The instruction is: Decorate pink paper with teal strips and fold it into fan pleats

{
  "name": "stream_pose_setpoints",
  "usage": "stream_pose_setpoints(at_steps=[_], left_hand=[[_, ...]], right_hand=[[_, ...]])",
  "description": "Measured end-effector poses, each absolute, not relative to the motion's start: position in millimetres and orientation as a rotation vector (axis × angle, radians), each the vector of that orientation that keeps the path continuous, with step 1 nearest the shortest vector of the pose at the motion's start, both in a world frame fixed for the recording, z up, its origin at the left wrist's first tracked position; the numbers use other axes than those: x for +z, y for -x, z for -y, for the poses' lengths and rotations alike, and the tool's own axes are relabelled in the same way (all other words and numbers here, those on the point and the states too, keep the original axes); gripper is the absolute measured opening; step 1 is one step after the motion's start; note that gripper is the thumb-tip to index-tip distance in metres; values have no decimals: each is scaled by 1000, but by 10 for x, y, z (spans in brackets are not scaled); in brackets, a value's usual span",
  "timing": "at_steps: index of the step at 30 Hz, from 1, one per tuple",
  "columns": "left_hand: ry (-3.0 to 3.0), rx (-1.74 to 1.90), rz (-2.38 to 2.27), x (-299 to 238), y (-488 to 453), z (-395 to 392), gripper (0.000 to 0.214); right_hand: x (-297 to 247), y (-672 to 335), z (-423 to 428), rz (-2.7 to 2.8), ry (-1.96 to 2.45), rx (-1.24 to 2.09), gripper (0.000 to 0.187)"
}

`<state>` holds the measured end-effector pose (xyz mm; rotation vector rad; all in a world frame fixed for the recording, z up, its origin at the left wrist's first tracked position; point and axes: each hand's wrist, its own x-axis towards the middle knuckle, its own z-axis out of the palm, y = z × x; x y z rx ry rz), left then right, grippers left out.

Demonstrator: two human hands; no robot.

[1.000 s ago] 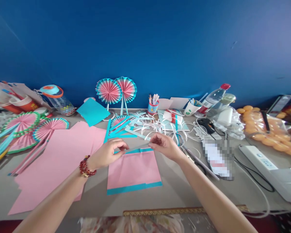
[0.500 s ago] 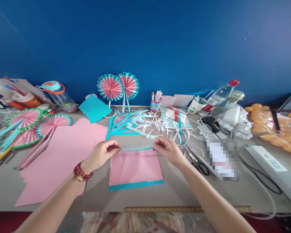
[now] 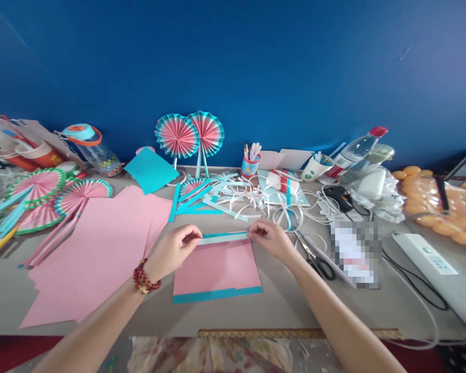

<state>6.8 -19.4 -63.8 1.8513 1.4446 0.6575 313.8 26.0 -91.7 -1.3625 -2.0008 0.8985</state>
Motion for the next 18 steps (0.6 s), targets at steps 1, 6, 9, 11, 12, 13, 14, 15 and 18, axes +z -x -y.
stream_pose_setpoints(at_steps=[1, 6, 9, 11, 12, 13, 14, 15, 18], left_hand=[[-1874, 659, -1458, -653, -85, 205, 12], [-1988, 662, -1512, -713, -116, 213, 12], [-2047, 658, -1558, -742, -124, 204, 12], [-2042, 646, -1576, -758, -130, 206, 13], [-2034, 642, -1580, -766, -133, 208, 13], [-2028, 641, -1583, -773, -135, 210, 14], [-2024, 637, -1583, -778, -136, 211, 14], [-2019, 631, -1579, -783, -136, 210, 14], [-1998, 595, -1559, -784, -134, 195, 14]], right_hand=[[-935, -3144, -262, 2015, 1347, 879, 13], [-973, -3139, -265, 2051, 1305, 825, 13], [-983, -3139, -263, 2059, 1287, 825, 12], [-988, -3145, -261, 2062, 1282, 826, 13], [-990, -3148, -261, 2061, 1284, 824, 14], [-991, -3150, -262, 2059, 1288, 821, 15], [-991, -3152, -263, 2058, 1296, 815, 15], [-990, -3153, -266, 2060, 1300, 808, 15], [-986, -3154, -279, 2089, 1302, 797, 14]])
